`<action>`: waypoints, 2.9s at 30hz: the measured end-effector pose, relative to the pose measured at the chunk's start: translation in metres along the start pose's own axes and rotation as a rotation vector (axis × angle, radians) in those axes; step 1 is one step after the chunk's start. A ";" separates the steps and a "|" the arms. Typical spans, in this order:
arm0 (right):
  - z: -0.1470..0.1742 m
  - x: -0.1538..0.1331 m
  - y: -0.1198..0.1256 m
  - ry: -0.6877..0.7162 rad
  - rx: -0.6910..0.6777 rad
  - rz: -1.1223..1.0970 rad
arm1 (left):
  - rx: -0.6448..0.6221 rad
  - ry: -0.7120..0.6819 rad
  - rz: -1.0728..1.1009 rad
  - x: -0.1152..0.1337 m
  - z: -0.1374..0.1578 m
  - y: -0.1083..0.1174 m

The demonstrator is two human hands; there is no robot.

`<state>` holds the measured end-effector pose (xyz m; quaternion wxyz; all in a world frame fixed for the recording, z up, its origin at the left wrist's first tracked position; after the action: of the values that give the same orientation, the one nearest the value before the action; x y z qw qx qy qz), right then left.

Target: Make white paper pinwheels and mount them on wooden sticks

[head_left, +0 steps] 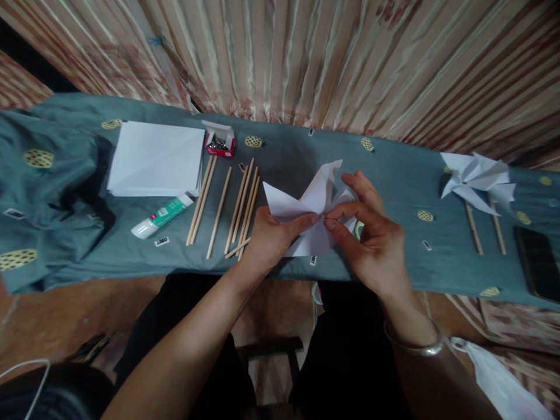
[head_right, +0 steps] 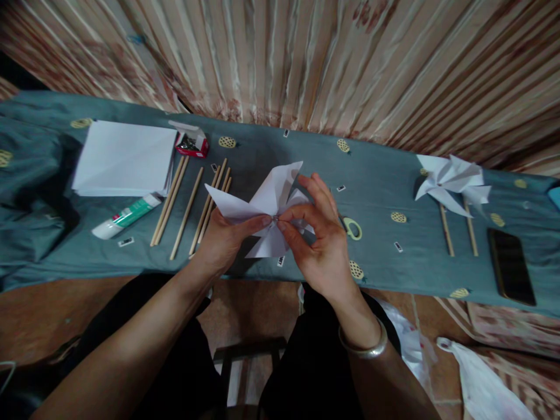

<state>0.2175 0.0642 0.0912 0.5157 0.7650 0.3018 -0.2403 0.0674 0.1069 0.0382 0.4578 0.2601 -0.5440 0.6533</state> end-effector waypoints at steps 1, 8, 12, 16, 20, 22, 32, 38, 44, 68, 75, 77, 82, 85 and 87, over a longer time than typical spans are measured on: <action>0.000 0.000 0.000 0.003 -0.001 0.000 | 0.011 -0.001 -0.004 0.000 0.000 0.000; 0.001 -0.004 0.000 0.033 -0.021 0.035 | 0.041 0.000 -0.025 0.002 0.000 0.000; 0.001 -0.007 -0.001 0.059 -0.036 0.062 | 0.032 0.003 -0.014 0.002 -0.001 0.000; 0.002 -0.008 -0.001 0.065 -0.048 0.068 | 0.017 -0.001 -0.004 0.001 -0.001 0.000; 0.002 -0.007 -0.001 0.058 -0.049 0.055 | 0.023 0.012 0.000 -0.001 -0.001 0.000; 0.002 -0.007 0.001 0.046 -0.036 0.039 | 0.023 0.010 0.023 -0.003 -0.002 0.001; -0.004 0.020 0.010 -0.109 -0.011 -0.262 | 0.051 0.067 0.212 -0.012 -0.009 0.006; -0.002 0.027 0.005 -0.154 -0.016 -0.308 | 0.046 0.088 0.211 -0.012 -0.006 0.005; -0.001 0.023 0.004 -0.117 -0.039 -0.211 | 0.054 0.088 0.176 -0.013 -0.006 0.008; 0.004 0.006 0.004 0.009 -0.094 -0.051 | 0.094 0.010 0.086 -0.015 -0.009 0.014; 0.004 -0.003 0.005 0.130 -0.015 0.119 | 0.099 0.001 0.083 -0.017 -0.010 0.013; 0.006 -0.006 -0.001 0.178 -0.019 0.155 | 0.096 0.008 0.085 -0.017 -0.009 0.013; 0.008 -0.006 -0.011 0.267 0.012 0.214 | 0.076 0.013 0.103 -0.016 -0.007 0.008; 0.008 -0.005 -0.012 0.279 0.033 0.243 | 0.082 0.028 0.102 -0.015 -0.005 0.005; 0.007 -0.004 -0.012 0.276 0.044 0.246 | 0.085 0.028 0.102 -0.014 -0.004 0.004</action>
<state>0.2056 0.0599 0.0840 0.4783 0.8328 0.2685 -0.0748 0.0706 0.1065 0.0234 0.4199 0.2419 -0.5219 0.7020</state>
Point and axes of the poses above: each hand's wrist, its own z-axis away from the middle knuckle, its own y-axis out of the back of the hand, x = y × z, the point moved 5 cm from there along -z, towards the middle knuckle, and after that the axes turned 6 degrees about z, right-handed, at the moved point
